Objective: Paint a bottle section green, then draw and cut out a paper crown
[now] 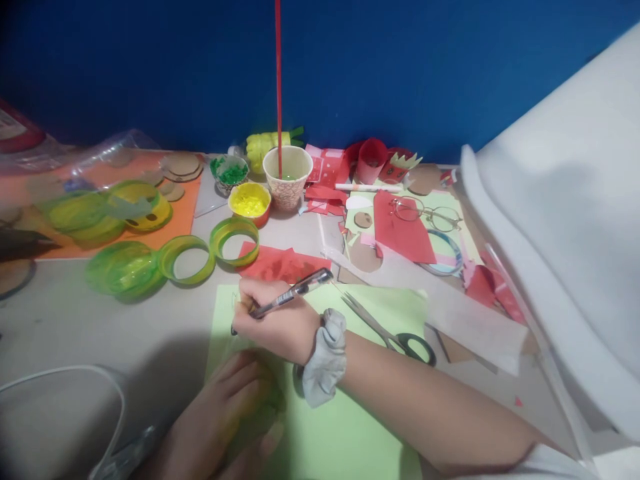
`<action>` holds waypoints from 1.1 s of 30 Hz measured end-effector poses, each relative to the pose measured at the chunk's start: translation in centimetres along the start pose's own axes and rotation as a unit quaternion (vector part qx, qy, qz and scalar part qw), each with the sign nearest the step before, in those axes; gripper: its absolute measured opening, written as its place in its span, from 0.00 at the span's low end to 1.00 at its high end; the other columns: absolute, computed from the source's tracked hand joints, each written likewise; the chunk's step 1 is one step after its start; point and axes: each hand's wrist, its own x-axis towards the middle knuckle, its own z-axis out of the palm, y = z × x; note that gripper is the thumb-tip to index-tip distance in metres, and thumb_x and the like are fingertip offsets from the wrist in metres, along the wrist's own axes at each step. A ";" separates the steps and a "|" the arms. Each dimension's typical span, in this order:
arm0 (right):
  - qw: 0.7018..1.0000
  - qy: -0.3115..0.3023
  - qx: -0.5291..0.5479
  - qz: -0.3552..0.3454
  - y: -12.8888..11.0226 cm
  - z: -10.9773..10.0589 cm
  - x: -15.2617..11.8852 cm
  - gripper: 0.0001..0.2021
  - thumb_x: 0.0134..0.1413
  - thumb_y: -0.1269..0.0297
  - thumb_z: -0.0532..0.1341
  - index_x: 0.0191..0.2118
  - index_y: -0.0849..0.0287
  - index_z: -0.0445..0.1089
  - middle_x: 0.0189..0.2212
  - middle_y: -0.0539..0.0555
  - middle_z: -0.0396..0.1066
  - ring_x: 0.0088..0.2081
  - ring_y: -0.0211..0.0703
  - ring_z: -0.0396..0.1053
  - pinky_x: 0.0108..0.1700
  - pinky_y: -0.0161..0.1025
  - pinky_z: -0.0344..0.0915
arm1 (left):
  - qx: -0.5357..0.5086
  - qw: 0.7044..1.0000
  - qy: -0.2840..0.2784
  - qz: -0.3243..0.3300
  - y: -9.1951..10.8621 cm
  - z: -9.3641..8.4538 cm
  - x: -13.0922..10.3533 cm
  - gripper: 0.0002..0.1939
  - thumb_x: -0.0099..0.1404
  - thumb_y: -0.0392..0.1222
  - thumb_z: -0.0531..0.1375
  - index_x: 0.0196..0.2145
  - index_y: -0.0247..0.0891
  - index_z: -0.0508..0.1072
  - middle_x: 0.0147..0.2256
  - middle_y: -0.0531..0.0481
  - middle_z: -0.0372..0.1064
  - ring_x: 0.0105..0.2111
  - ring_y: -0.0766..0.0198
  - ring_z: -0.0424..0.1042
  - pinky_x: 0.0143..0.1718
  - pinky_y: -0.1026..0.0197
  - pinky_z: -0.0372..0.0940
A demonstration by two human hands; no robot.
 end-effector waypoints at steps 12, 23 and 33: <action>1.000 0.005 -0.002 0.005 -0.1 -0.1 0.0 0.11 0.52 0.69 0.56 0.23 0.57 0.52 0.18 0.42 0.53 0.22 0.31 0.53 0.25 0.30 0.51 | -0.008 0.999 -0.020 -0.036 0.3 0.0 -0.4 0.09 0.54 0.32 0.60 0.31 0.39 0.63 0.34 0.51 0.67 0.38 0.60 0.65 0.42 0.59 0.62; 1.000 0.008 0.002 0.004 -0.1 0.0 0.0 0.11 0.51 0.70 0.56 0.23 0.56 0.52 0.19 0.42 0.53 0.22 0.32 0.52 0.24 0.30 0.51 | -0.009 0.998 -0.029 -0.050 0.7 0.0 -0.2 0.06 0.56 0.33 0.59 0.32 0.39 0.64 0.35 0.50 0.68 0.39 0.58 0.65 0.44 0.57 0.63; 1.000 0.012 -0.011 0.005 -0.2 0.0 0.1 0.11 0.51 0.70 0.55 0.23 0.56 0.51 0.18 0.42 0.51 0.22 0.31 0.52 0.24 0.31 0.50 | -0.010 0.999 -0.015 -0.044 0.6 0.0 -0.4 0.09 0.55 0.33 0.60 0.33 0.39 0.64 0.35 0.51 0.68 0.39 0.59 0.65 0.44 0.57 0.62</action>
